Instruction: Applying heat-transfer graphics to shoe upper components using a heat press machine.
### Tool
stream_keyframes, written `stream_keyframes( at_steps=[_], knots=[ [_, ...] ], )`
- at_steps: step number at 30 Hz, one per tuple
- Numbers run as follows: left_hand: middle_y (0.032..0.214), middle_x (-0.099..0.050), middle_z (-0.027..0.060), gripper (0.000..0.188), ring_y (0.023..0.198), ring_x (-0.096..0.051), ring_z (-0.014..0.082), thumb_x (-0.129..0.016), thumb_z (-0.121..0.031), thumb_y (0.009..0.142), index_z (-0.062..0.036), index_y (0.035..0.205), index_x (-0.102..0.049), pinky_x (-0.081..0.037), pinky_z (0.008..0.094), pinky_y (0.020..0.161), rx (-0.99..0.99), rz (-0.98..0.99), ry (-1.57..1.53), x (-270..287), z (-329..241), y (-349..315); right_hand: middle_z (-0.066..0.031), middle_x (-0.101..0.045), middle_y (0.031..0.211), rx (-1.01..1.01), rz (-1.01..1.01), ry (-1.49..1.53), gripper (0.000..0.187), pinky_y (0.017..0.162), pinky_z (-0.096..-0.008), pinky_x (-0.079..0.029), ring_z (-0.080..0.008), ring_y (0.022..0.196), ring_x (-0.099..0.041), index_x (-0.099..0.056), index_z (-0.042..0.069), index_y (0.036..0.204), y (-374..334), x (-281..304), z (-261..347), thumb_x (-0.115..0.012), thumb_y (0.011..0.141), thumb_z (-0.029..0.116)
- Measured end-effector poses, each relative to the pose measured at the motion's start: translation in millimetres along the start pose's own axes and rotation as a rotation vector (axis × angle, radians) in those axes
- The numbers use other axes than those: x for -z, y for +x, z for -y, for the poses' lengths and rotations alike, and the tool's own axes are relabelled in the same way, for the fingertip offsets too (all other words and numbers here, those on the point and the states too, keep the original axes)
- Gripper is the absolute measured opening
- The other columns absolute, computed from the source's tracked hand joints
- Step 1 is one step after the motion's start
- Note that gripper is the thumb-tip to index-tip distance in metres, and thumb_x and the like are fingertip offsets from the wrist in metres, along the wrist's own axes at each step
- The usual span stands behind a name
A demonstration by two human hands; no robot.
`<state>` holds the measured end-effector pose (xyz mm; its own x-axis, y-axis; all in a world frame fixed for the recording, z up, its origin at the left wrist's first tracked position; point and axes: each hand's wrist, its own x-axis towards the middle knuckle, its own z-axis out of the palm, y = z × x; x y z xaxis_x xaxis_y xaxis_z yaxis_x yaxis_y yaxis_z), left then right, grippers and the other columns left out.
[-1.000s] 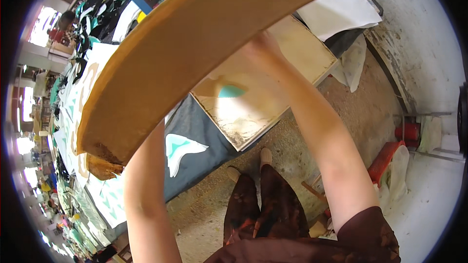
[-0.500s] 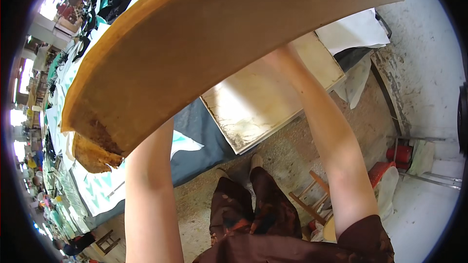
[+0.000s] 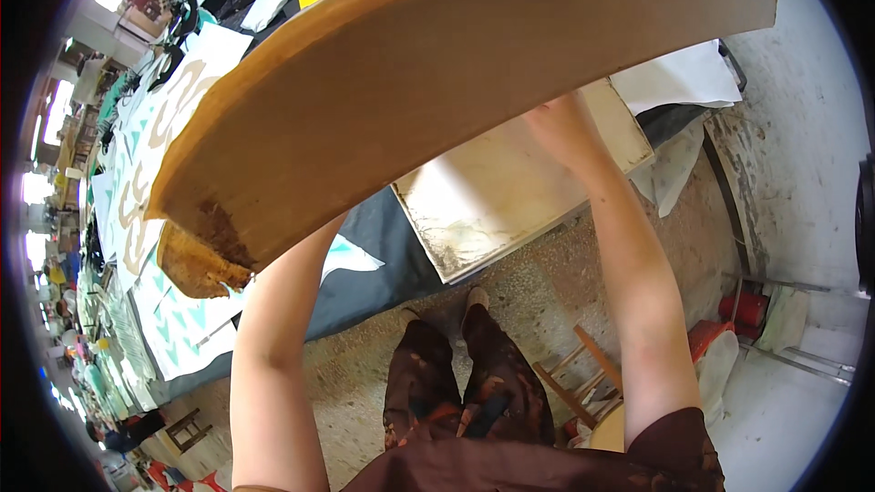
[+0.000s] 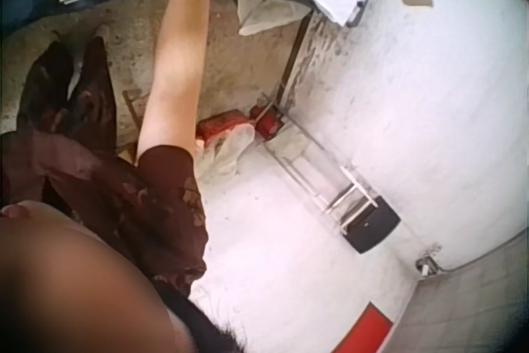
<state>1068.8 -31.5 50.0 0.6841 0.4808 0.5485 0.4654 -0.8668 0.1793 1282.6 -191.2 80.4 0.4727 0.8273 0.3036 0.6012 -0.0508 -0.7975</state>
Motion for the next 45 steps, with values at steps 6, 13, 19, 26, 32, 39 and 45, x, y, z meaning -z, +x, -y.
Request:
stream_keyframes(
  at_steps=[6, 13, 19, 26, 32, 39, 45],
  knots=[
    [0.119, -0.062, 0.0188, 0.038, 0.115, -0.054, 0.0396, -0.052, -0.04, 0.098, -0.0113, 0.118, -0.065, -0.04, 0.0486, 0.098, 0.18, 0.299, -0.167, -3, -10, 12, -0.0114, -0.07, 0.093, -0.03, 0.026, 0.036, 0.019, 0.075, -0.0325, -0.053, -0.0211, 0.083, -0.067, -0.067, 0.002, 0.103, -6, -3, -10, -0.063, 0.09, 0.015],
    [0.124, -0.06, 0.0158, 0.044, 0.118, -0.052, 0.0384, -0.051, -0.05, 0.096, -0.0143, 0.114, -0.068, -0.04, 0.0484, 0.098, 0.118, 0.302, 0.007, -8, -10, 18, -0.0112, -0.07, 0.095, -0.061, 0.102, 0.057, 0.019, 0.077, -0.0309, -0.053, -0.0197, 0.086, -0.067, -0.067, 0.002, 0.105, -10, -4, -18, -0.062, 0.091, 0.014],
    [0.133, -0.056, 0.0121, 0.047, 0.127, -0.047, 0.0346, -0.047, -0.054, 0.097, -0.0173, 0.121, -0.065, -0.028, 0.0524, 0.108, 0.234, 0.297, 0.139, -11, -17, 19, -0.0111, -0.07, 0.094, -0.159, 0.136, 0.029, 0.019, 0.077, -0.0306, -0.053, -0.0195, 0.085, -0.067, -0.067, 0.002, 0.105, -10, 4, -6, -0.062, 0.091, 0.014],
    [0.14, -0.051, 0.0095, 0.046, 0.134, -0.042, 0.0316, -0.048, -0.054, 0.097, -0.0207, 0.124, -0.064, -0.022, 0.0516, 0.11, 0.252, 0.363, 0.159, -9, -22, 22, -0.0107, -0.07, 0.093, -0.129, 0.106, 0.11, 0.019, 0.076, -0.0302, -0.053, -0.0184, 0.084, -0.067, -0.067, 0.002, 0.105, -14, 4, -16, -0.062, 0.091, 0.014],
    [0.134, -0.055, 0.0088, 0.043, 0.132, -0.042, 0.0309, -0.051, -0.052, 0.096, -0.0202, 0.121, -0.065, -0.023, 0.0536, 0.109, 0.227, 0.328, 0.18, -14, -18, 16, -0.0112, -0.07, 0.093, -0.145, 0.122, 0.102, 0.019, 0.076, -0.0302, -0.053, -0.0184, 0.085, -0.066, -0.067, 0.001, 0.105, -14, 4, -13, -0.062, 0.091, 0.013],
    [0.126, -0.059, 0.0091, 0.038, 0.128, -0.045, 0.0302, -0.054, -0.047, 0.096, -0.0196, 0.12, -0.065, -0.025, 0.0558, 0.106, 0.17, 0.239, 0.214, -19, -20, 14, -0.0121, -0.07, 0.094, -0.109, 0.131, 0.13, 0.019, 0.077, -0.0308, -0.053, -0.0199, 0.085, -0.067, -0.067, 0.001, 0.105, -12, -1, -18, -0.062, 0.091, 0.013],
    [0.122, -0.062, 0.0107, 0.037, 0.122, -0.051, 0.0304, -0.057, -0.044, 0.095, -0.0157, 0.117, -0.066, -0.027, 0.0555, 0.104, 0.176, 0.239, 0.242, -14, -26, 18, -0.0121, -0.07, 0.094, -0.119, 0.14, 0.113, 0.019, 0.077, -0.0308, -0.053, -0.0201, 0.086, -0.067, -0.067, 0.002, 0.105, -12, 0, -13, -0.062, 0.09, 0.013]
  ],
)
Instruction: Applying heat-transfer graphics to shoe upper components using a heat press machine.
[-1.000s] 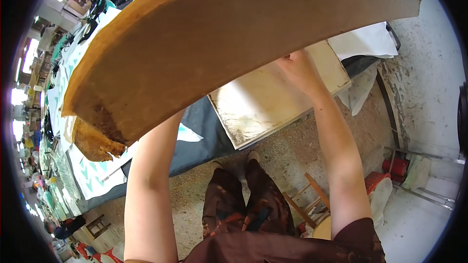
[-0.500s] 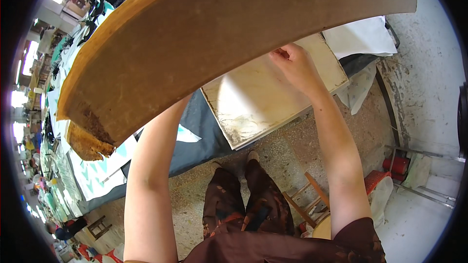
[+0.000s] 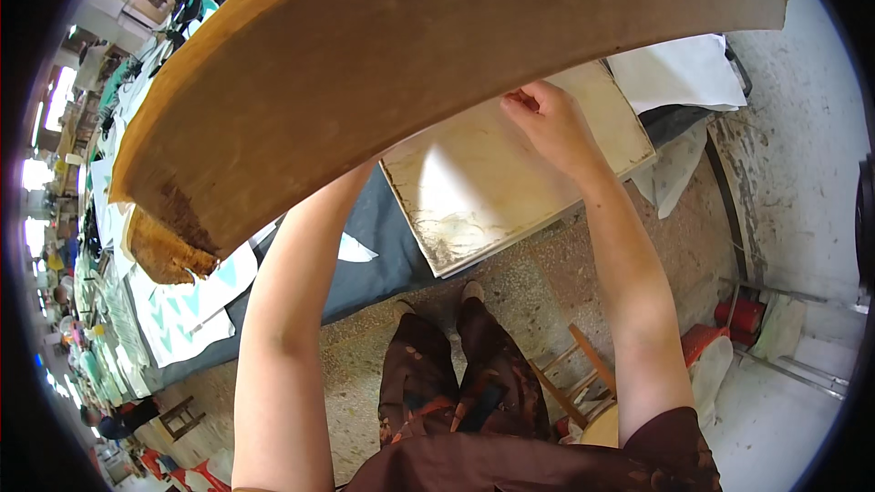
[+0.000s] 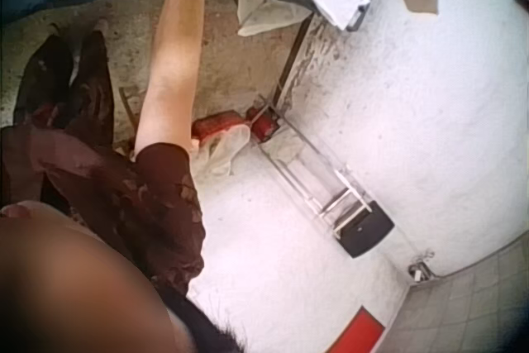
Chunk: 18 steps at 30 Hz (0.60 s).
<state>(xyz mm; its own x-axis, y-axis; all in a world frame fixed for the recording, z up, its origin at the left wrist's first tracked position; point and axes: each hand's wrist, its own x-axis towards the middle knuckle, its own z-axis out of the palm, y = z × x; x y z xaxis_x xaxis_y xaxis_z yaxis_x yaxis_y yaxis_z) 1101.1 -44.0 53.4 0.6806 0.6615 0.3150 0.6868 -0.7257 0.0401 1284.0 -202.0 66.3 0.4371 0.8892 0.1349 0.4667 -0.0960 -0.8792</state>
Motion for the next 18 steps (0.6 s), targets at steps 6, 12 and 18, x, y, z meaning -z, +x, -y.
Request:
stream_keyframes(
  at_steps=[6, 12, 18],
  knots=[
    [0.114, -0.067, 0.0154, 0.029, 0.108, -0.06, 0.035, -0.061, -0.032, 0.094, -0.0121, 0.115, -0.068, -0.043, 0.0465, 0.096, -0.17, -0.287, -0.13, -11, 21, 14, -0.0119, -0.071, 0.094, -0.01, 0.003, 0.008, 0.017, 0.077, -0.031, -0.053, -0.0199, 0.085, -0.067, -0.067, 0.002, 0.104, -1, 0, -10, -0.062, 0.09, 0.01],
    [0.109, -0.067, 0.0147, 0.03, 0.102, -0.063, 0.0296, -0.063, -0.028, 0.093, -0.0064, 0.113, -0.068, -0.049, 0.0394, 0.089, 0.019, -0.147, -0.238, 0, 137, -5, -0.0123, -0.071, 0.092, -0.016, 0.03, 0.005, 0.016, 0.076, -0.0328, -0.054, -0.0202, 0.085, -0.067, -0.067, 0.001, 0.101, 8, -13, 7, -0.062, 0.089, 0.01],
    [0.111, -0.066, 0.0159, 0.031, 0.105, -0.063, 0.0281, -0.062, -0.026, 0.092, -0.0052, 0.114, -0.069, -0.047, 0.0374, 0.094, 0.482, -0.008, -0.419, 63, 164, -52, -0.011, -0.069, 0.095, 0.492, -0.278, -0.355, 0.021, 0.082, -0.0331, -0.053, -0.018, 0.088, -0.066, -0.065, 0.003, 0.108, 33, -59, 0, -0.065, 0.089, 0.013]
  ],
)
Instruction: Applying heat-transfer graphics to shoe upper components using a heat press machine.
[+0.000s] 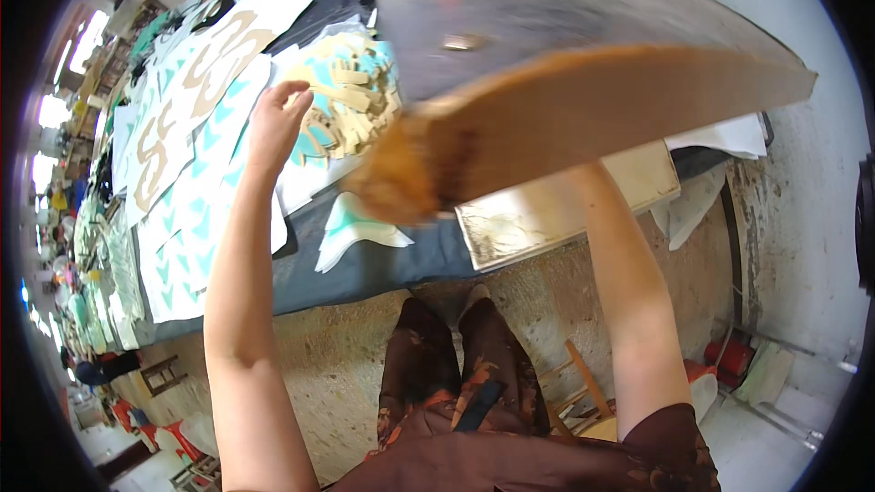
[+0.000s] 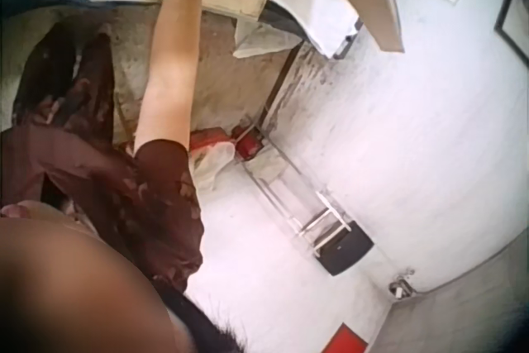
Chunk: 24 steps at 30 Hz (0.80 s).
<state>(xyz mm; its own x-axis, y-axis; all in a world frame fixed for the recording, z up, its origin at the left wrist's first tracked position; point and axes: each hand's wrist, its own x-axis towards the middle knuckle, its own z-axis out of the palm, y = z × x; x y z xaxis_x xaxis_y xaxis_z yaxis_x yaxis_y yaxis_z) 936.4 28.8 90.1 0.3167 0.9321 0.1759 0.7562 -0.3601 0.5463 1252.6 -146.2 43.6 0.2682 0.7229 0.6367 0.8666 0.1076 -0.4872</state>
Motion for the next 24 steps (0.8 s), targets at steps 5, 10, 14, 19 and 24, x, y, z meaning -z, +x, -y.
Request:
stream_keyframes(
  at_steps=[5, 10, 14, 19, 24],
  knots=[
    [0.095, -0.068, 0.007, 0.025, 0.087, -0.061, 0.0152, -0.066, -0.011, 0.089, 0.0007, 0.11, -0.068, -0.049, 0.0289, 0.08, 0.301, 0.026, -0.362, 45, 86, -28, 0.0009, -0.065, 0.095, -0.49, 0.335, 0.606, 0.017, 0.078, -0.0232, -0.048, -0.0064, 0.086, -0.058, -0.067, 0.003, 0.107, 20, -55, 62, -0.061, 0.093, 0.009],
    [0.081, -0.063, 0.0008, 0.02, 0.071, -0.054, 0.01, -0.068, -0.008, 0.085, 0.0004, 0.103, -0.069, -0.045, 0.0247, 0.067, 0.436, 0.037, -0.492, 40, 147, -49, 0.0019, -0.063, 0.088, -0.566, 0.543, 0.802, 0.02, 0.075, -0.0209, -0.047, -0.0052, 0.081, -0.056, -0.067, 0.002, 0.108, 23, -117, 147, -0.065, 0.089, 0.008],
    [0.1, -0.069, 0.0104, 0.039, 0.09, -0.062, 0.0182, -0.069, -0.018, 0.086, 0.0003, 0.119, -0.065, -0.048, 0.0306, 0.081, 0.456, 0.073, -0.429, 9, 161, -32, -0.0062, -0.068, 0.089, -0.654, 0.577, 0.788, 0.026, 0.076, -0.0288, -0.052, -0.0145, 0.081, -0.065, -0.067, 0.003, 0.109, 1, -202, 152, -0.066, 0.084, 0.01],
    [0.112, -0.065, 0.0141, 0.05, 0.098, -0.062, 0.0229, -0.069, -0.022, 0.085, -0.0006, 0.129, -0.06, -0.048, 0.0329, 0.086, 0.479, 0.069, -0.497, -7, 166, 12, -0.005, -0.065, 0.098, -0.711, 0.431, 0.852, 0.029, 0.075, -0.0247, -0.05, -0.0105, 0.084, -0.061, -0.064, 0.001, 0.116, 25, -248, 163, -0.064, 0.087, 0.007],
    [0.119, -0.062, 0.017, 0.056, 0.099, -0.064, 0.0267, -0.071, -0.023, 0.08, -0.0043, 0.132, -0.059, -0.049, 0.0351, 0.087, 0.342, 0.056, -0.347, -11, 171, 59, -0.0036, -0.061, 0.1, -0.836, 0.626, 1.054, 0.031, 0.074, -0.0228, -0.049, -0.0088, 0.086, -0.059, -0.06, 0.0, 0.12, 31, -271, 178, -0.063, 0.089, 0.005]
  ],
)
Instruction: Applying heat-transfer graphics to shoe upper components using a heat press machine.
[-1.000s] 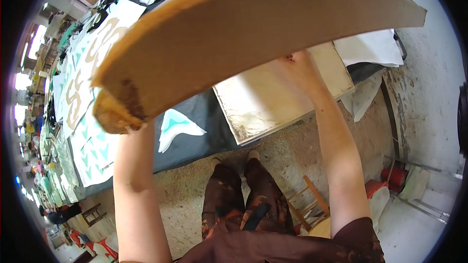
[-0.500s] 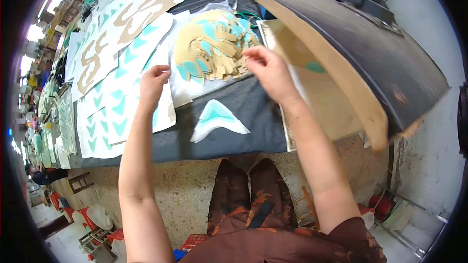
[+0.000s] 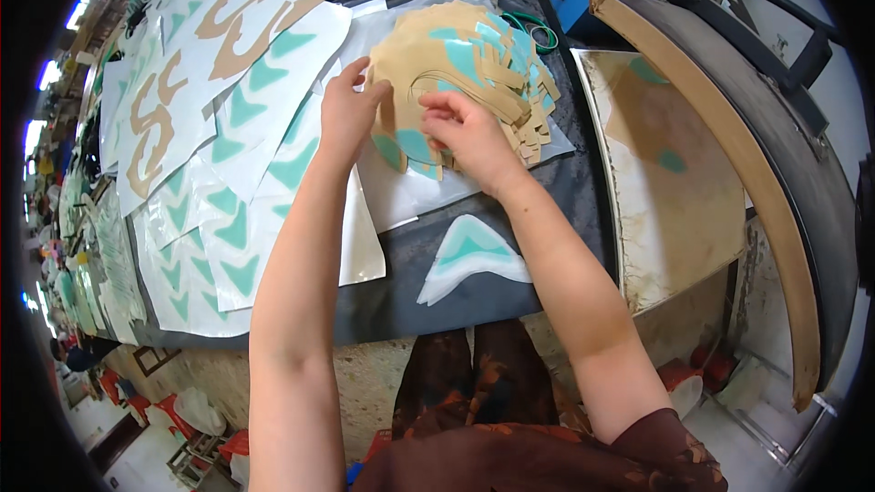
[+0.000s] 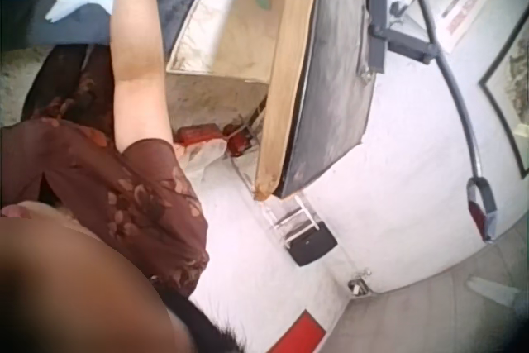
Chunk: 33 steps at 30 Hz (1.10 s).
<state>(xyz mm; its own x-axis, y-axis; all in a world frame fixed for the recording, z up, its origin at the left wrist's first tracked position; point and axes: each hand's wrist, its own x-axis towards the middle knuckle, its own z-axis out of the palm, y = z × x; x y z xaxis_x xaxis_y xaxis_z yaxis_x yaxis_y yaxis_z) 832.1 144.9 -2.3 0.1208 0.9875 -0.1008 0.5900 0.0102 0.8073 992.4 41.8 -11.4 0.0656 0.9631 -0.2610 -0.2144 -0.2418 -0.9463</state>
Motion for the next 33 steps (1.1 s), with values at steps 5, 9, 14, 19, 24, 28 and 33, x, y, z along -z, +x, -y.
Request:
stream_keyframes(
  at_steps=[5, 9, 14, 19, 24, 28, 33],
  knots=[
    [0.117, -0.062, 0.0164, 0.054, 0.097, -0.064, 0.0279, -0.074, -0.022, 0.075, -0.005, 0.125, -0.063, -0.051, 0.0372, 0.083, 0.017, 0.129, 0.061, -1, -3, 18, -0.0047, -0.06, 0.105, -0.022, -0.12, -0.048, 0.035, 0.077, -0.0233, -0.05, -0.0097, 0.09, -0.059, -0.058, 0.0, 0.123, 4, -13, -15, -0.064, 0.089, 0.006],
    [0.106, -0.061, 0.0119, 0.037, 0.089, -0.063, 0.0273, -0.077, -0.019, 0.073, -0.0051, 0.105, -0.064, -0.051, 0.0371, 0.081, -0.116, 0.02, 0.09, 1, 3, 19, -0.0051, -0.059, 0.107, -0.016, -0.164, -0.039, 0.036, 0.08, -0.0233, -0.05, -0.0106, 0.094, -0.059, -0.058, 0.001, 0.124, 3, -19, -18, -0.064, 0.088, 0.005],
    [0.099, -0.06, 0.0101, 0.024, 0.083, -0.061, 0.0267, -0.075, -0.015, 0.076, -0.006, 0.093, -0.061, -0.049, 0.037, 0.079, -0.262, -0.039, 0.196, 4, -13, 10, -0.0037, -0.059, 0.109, -0.003, -0.219, -0.044, 0.035, 0.081, -0.0224, -0.049, -0.0096, 0.094, -0.059, -0.058, 0.001, 0.123, 4, -13, -13, -0.063, 0.089, 0.006],
    [0.092, -0.061, 0.0075, 0.018, 0.084, -0.062, 0.0208, -0.071, -0.008, 0.08, -0.0044, 0.09, -0.056, -0.048, 0.0324, 0.077, -0.235, 0.169, -0.072, 12, -14, 7, -0.0061, -0.062, 0.105, 0.637, -0.698, -0.855, 0.035, 0.09, -0.0404, -0.044, -0.0256, 0.102, -0.057, -0.065, 0.009, 0.115, 23, 1, 29, -0.067, 0.08, 0.007],
    [0.09, -0.062, 0.0036, 0.017, 0.083, -0.059, 0.0143, -0.071, -0.008, 0.082, -0.0042, 0.089, -0.055, -0.048, 0.029, 0.076, -0.203, 0.191, -0.132, 11, -8, 8, -0.0012, -0.062, 0.104, 0.651, -0.68, -1.19, 0.034, 0.092, -0.0423, -0.039, -0.0256, 0.104, -0.054, -0.068, 0.015, 0.111, 43, 25, 30, -0.07, 0.078, 0.012],
    [0.09, -0.063, -0.0013, 0.015, 0.085, -0.056, 0.0092, -0.07, -0.015, 0.088, -0.0048, 0.092, -0.061, -0.045, 0.0264, 0.078, -0.126, 0.3, -0.371, 17, -6, 11, 0.0037, -0.064, 0.101, 0.719, -0.678, -1.255, 0.03, 0.09, -0.0387, -0.039, -0.0208, 0.101, -0.056, -0.07, 0.02, 0.106, 42, 26, 27, -0.073, 0.077, 0.014],
    [0.096, -0.064, -0.0008, 0.028, 0.09, -0.055, 0.0101, -0.065, -0.034, 0.093, -0.0093, 0.106, -0.067, -0.043, 0.0277, 0.084, 0.163, 0.385, -0.508, 25, -19, 19, 0.0038, -0.061, 0.098, 0.81, -0.671, -1.207, 0.028, 0.094, -0.0419, -0.036, -0.0216, 0.1, -0.055, -0.066, 0.02, 0.102, 41, 28, 23, -0.073, 0.076, 0.011]
  ],
)
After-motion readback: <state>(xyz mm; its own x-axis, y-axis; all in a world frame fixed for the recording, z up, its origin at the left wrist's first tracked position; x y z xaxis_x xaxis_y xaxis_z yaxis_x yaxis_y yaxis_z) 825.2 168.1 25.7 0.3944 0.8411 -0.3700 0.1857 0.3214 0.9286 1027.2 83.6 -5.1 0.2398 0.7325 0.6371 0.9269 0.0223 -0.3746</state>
